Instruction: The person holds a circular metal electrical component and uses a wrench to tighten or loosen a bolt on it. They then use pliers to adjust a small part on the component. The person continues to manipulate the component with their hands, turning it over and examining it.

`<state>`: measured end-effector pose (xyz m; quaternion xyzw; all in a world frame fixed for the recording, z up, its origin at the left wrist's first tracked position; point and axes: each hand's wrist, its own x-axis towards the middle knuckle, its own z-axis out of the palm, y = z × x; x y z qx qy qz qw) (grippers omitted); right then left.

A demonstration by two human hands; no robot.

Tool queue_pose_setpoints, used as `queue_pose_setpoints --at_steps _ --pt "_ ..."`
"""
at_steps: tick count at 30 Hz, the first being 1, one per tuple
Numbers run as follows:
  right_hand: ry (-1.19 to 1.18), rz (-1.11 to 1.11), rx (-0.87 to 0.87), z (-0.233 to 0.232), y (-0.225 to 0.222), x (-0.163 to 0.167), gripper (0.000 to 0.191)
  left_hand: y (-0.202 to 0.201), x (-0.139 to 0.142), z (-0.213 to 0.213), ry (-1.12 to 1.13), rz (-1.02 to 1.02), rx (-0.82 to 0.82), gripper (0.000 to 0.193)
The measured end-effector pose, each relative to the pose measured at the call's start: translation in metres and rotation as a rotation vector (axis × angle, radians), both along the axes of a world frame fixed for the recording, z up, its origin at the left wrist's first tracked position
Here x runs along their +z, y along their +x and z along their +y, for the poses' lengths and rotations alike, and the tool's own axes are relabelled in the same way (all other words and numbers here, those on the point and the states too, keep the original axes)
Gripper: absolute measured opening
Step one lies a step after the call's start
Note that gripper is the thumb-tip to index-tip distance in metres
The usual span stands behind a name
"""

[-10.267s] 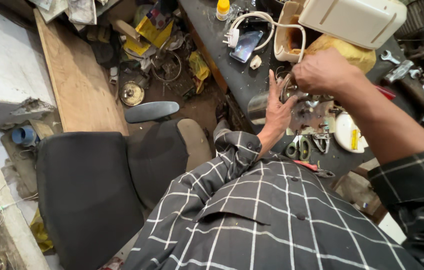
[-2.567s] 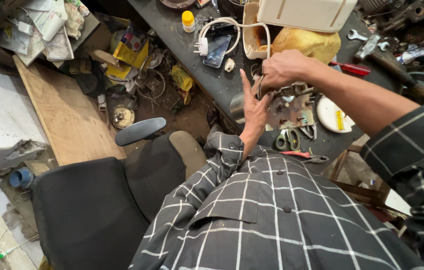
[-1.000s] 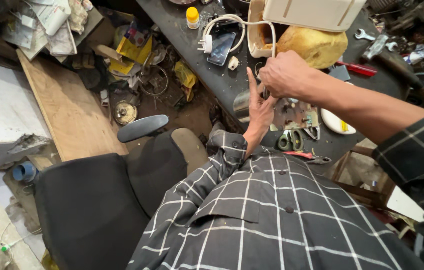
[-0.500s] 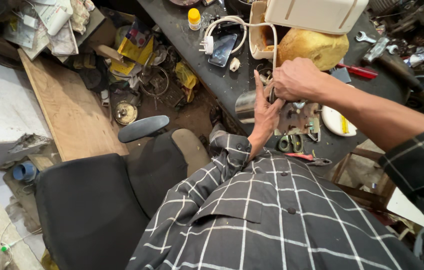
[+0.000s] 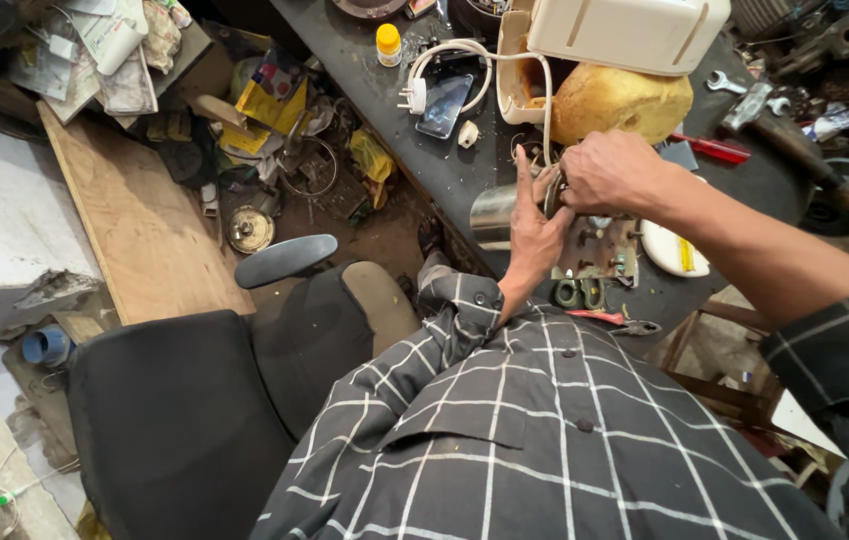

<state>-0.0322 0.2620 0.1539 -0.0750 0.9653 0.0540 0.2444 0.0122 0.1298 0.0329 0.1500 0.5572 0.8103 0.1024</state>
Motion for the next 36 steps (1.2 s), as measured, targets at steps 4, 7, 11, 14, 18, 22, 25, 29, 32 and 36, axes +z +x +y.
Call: queue_pose_setpoints --at_steps 4,7,11,14,18,22,25,29,32,36 --pt "0.008 0.010 -0.013 -0.006 -0.003 0.010 0.024 0.001 0.014 -0.011 -0.176 -0.011 0.095 0.113" --pt "0.035 0.061 0.096 -0.015 -0.007 0.011 0.019 -0.002 0.016 -0.018 -0.272 -0.042 0.164 0.113" --pt "0.080 0.082 0.259 -0.030 -0.017 0.008 0.021 -0.005 0.004 -0.020 -0.322 -0.127 0.202 0.109" --pt "0.104 0.097 0.312 -0.037 -0.023 0.004 0.020 -0.006 -0.014 -0.019 -0.014 -0.242 0.170 0.105" --pt "0.074 0.158 0.389 -0.041 -0.028 -0.002 0.021 -0.012 -0.034 -0.021 0.151 -0.356 0.111 0.104" --pt "0.013 0.208 0.403 -0.036 -0.032 -0.007 0.022 -0.018 -0.036 -0.024 0.297 -0.417 0.081 0.108" --pt "-0.012 0.067 0.186 -0.030 -0.038 -0.009 0.026 -0.018 -0.029 -0.027 0.324 -0.407 0.065 0.110" --pt "-0.142 -0.126 -0.090 -0.018 -0.045 -0.009 0.047 -0.017 -0.019 -0.028 0.324 -0.449 0.062 0.108" --pt "-0.171 -0.205 -0.099 -0.013 -0.046 -0.008 0.051 -0.019 -0.019 -0.030 0.364 -0.419 0.050 0.107" --pt "-0.049 -0.002 0.108 -0.020 -0.041 -0.007 0.037 -0.019 -0.026 -0.031 0.292 -0.389 0.053 0.107"
